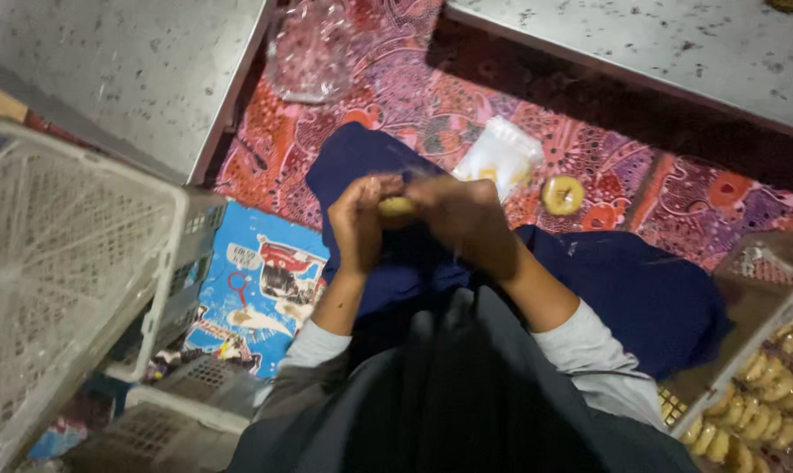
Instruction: The person sits on the floor and repeatedly picks donuts from a metal tray, places them into clear plastic bags, and sets the filled bags aside. The person handles donuts one at a time and continues the process for the duration of the clip.
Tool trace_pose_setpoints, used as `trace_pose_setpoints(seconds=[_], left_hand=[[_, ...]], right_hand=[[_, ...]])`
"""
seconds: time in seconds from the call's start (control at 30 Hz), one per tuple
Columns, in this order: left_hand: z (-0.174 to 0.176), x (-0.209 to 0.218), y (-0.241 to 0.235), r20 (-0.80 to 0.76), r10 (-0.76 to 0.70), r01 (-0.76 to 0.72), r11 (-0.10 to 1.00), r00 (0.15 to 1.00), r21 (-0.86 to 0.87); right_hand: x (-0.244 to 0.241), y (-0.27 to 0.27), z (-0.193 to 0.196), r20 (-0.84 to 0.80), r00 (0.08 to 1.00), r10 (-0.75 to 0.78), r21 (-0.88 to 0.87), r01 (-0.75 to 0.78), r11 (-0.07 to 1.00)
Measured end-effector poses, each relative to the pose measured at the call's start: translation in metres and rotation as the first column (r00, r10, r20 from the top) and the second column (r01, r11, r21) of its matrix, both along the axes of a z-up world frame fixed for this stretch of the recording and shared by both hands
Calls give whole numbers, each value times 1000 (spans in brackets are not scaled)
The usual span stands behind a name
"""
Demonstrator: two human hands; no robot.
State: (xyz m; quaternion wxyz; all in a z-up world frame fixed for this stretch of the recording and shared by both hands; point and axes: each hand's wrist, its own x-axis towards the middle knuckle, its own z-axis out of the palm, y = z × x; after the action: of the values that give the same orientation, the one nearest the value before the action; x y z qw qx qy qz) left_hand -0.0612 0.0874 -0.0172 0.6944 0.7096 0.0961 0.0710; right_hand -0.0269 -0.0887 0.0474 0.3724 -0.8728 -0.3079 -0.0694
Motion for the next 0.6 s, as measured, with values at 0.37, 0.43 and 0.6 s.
trace_pose_setpoints(seconds=[0.37, 0.43, 0.6], left_hand=[[-27, 2, 9, -93, -55, 75, 972, 994, 225], [-27, 0, 7, -26, -83, 86, 977, 996, 197], [-12, 10, -3, 304, 230, -252, 967, 925, 33]], right_hand=[[23, 22, -21, 47, 995, 93, 59, -96, 994], [38, 17, -25, -67, 993, 98, 115, -90, 989], [56, -5, -50, -627, 691, -360, -160, 338, 927]])
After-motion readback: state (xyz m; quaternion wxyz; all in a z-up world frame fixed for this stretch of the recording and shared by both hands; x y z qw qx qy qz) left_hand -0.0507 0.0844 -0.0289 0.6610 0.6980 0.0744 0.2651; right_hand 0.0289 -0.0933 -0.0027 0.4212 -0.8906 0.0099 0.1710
